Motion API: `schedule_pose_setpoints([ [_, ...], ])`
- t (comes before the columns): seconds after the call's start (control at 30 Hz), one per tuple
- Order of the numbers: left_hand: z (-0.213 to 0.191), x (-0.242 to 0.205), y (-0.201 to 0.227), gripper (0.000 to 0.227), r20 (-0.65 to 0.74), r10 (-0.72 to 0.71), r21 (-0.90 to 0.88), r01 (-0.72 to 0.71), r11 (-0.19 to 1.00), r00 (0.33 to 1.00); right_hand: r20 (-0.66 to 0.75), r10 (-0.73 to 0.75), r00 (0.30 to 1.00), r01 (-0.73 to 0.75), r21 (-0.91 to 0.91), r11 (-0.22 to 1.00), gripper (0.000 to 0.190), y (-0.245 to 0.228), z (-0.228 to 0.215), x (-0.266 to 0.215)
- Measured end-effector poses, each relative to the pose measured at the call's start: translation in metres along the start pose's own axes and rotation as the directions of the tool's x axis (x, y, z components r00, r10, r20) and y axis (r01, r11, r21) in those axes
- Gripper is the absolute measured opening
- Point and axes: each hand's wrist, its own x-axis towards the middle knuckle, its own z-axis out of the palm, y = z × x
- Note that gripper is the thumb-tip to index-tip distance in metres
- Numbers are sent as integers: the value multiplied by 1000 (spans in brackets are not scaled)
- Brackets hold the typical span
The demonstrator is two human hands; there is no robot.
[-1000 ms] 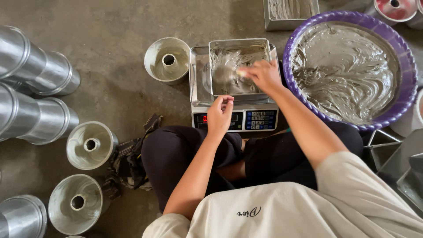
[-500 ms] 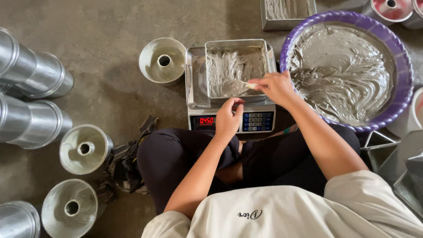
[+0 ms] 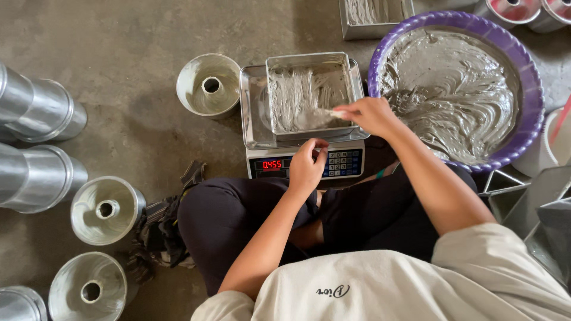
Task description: The person scoops a grey paste from a purple basin into a metal tray on a digital scale, levels it with a spatula, and transfers it to a larger container. This process is repeated multiple times.
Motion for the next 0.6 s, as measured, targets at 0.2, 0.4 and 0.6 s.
schedule_pose_setpoints([
  [0.2,6,6,4,13,10,11,-14,-11,1000,1000,-485,-239,841,177,-170,969,25,-4,2,26],
  [0.4,-1,5,3,14,-28,67,-8,-67,998,997,-542,-66,838,53,-39,998,25,-3,3,56],
  [0.6,3,3,2,13,5,2,-21,-2,1000,1000,-118,50,992,-35,128,991,29,13,-4,-22],
])
